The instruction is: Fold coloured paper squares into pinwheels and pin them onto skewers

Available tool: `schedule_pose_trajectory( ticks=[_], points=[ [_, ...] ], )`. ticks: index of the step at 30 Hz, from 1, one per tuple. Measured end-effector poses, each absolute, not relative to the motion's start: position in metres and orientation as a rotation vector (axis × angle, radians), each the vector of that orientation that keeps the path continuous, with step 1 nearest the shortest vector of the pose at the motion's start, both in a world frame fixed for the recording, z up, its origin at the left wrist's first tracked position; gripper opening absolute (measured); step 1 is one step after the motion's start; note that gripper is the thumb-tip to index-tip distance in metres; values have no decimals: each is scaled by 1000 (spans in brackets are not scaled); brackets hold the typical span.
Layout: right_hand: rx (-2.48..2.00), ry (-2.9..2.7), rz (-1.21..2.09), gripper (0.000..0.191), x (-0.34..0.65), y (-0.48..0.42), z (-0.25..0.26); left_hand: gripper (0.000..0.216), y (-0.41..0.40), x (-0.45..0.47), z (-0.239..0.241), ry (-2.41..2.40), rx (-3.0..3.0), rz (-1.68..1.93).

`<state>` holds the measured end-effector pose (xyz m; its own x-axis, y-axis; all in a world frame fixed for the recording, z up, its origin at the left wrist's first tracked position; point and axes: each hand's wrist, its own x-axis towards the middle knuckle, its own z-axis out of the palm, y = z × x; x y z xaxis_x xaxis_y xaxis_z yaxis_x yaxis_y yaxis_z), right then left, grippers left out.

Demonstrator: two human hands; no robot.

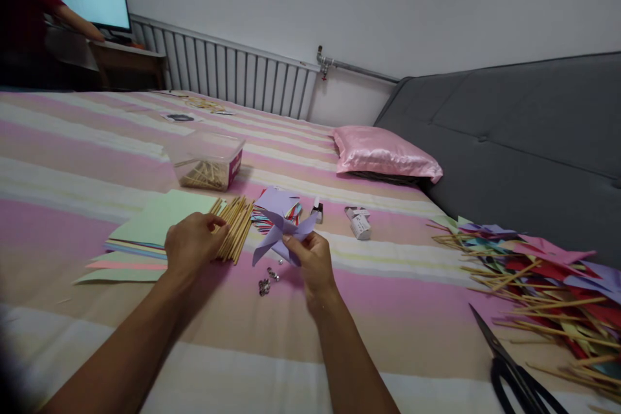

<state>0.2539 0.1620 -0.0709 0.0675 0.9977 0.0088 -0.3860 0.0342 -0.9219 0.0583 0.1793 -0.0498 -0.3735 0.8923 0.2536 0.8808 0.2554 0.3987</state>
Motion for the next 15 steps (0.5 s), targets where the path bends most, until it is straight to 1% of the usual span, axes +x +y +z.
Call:
schedule_pose_trajectory(
  ticks=[3,7,12,15],
  points=[
    [-917,-888,1324,24,254,161,-71,32,182,57,-52,2571,1877,502],
    [-920,-916,1324,23,254,161,-72,33,185,54,-55,2601,1873,333],
    [-927,-924,1335,24,253,161,-72,37,186,52,-55,2597,1859,249],
    [-931,-920,1335,26,252,160,-71,34,186,53,-54,2598,1852,231]
  ],
)
